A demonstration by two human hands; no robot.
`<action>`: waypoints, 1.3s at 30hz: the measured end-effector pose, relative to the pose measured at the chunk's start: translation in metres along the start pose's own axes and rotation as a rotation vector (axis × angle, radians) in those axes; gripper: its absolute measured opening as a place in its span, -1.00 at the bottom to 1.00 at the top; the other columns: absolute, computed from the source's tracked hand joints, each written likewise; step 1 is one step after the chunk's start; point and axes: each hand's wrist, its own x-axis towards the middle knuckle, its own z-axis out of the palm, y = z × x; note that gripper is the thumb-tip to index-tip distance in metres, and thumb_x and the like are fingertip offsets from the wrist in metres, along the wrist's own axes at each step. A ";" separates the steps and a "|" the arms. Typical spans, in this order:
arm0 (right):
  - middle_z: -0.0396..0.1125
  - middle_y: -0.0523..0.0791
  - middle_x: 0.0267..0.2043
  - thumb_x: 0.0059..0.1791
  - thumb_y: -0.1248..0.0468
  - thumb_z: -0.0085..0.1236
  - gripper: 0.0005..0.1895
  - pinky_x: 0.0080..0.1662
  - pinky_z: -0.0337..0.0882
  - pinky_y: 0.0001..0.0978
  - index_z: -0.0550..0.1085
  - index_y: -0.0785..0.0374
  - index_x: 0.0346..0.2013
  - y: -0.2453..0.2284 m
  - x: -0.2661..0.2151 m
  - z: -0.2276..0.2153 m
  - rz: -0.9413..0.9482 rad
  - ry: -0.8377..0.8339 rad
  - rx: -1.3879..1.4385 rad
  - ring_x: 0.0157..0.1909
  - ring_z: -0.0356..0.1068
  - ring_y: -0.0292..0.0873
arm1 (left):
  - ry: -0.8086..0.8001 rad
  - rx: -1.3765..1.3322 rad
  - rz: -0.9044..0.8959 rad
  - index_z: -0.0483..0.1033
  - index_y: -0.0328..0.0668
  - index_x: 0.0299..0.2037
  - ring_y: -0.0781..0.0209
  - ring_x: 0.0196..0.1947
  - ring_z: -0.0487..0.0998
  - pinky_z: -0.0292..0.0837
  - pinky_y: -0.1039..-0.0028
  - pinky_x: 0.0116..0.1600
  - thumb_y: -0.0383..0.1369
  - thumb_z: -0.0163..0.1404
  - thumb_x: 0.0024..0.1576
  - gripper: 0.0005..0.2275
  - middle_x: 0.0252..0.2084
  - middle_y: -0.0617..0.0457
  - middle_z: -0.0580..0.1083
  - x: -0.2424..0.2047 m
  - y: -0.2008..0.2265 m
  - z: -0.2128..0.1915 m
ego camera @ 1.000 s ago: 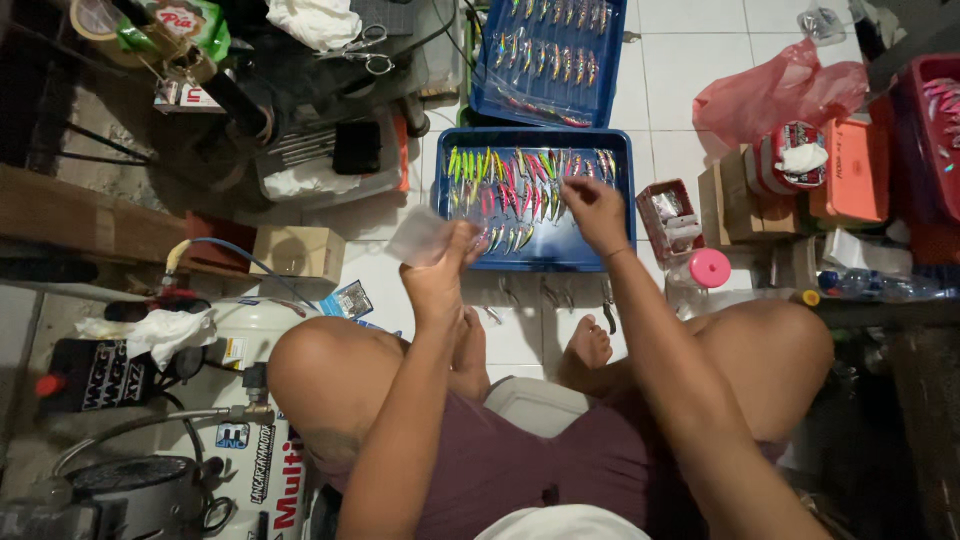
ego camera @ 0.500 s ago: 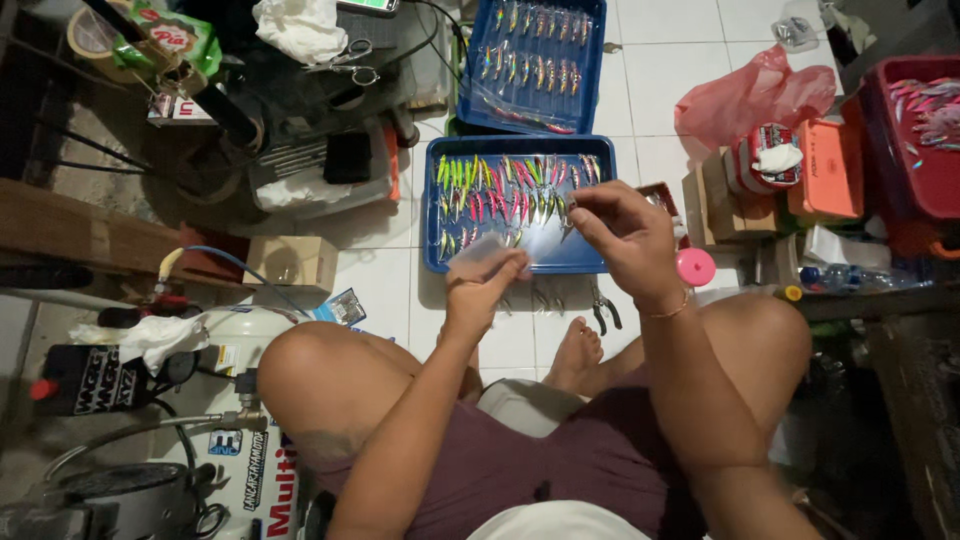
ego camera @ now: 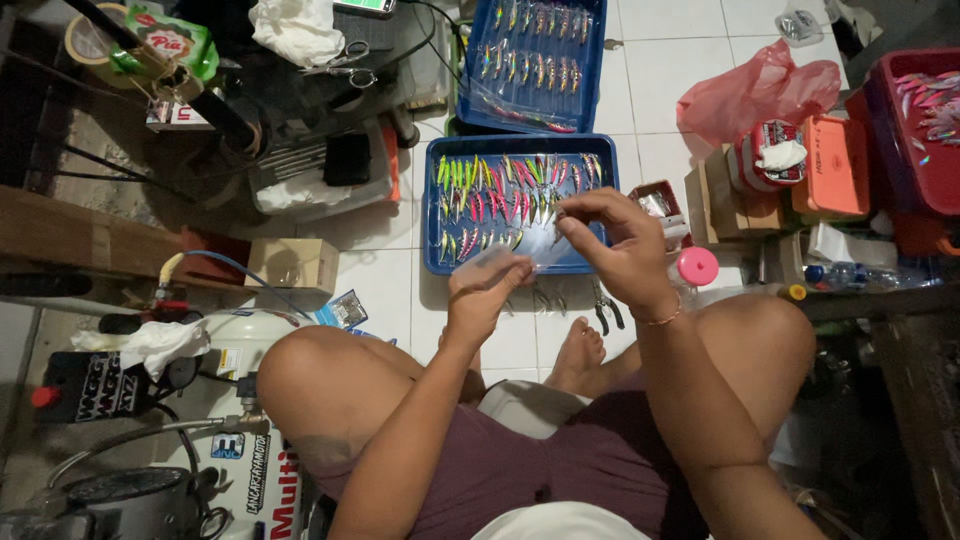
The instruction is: The person picks up individual fishing lures from a tray and places them into a small plastic bag.
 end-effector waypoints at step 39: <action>0.47 0.09 -0.15 -0.01 0.48 0.21 -0.78 0.03 0.43 -0.01 0.57 0.31 -0.06 -0.034 0.008 -0.006 0.034 -0.265 -0.317 -0.05 0.47 0.10 | -0.006 0.044 0.024 0.73 -0.09 -0.21 0.24 -0.14 0.66 0.58 0.31 0.02 -0.36 0.30 0.10 -0.89 -0.25 -0.06 0.65 -0.003 0.005 -0.008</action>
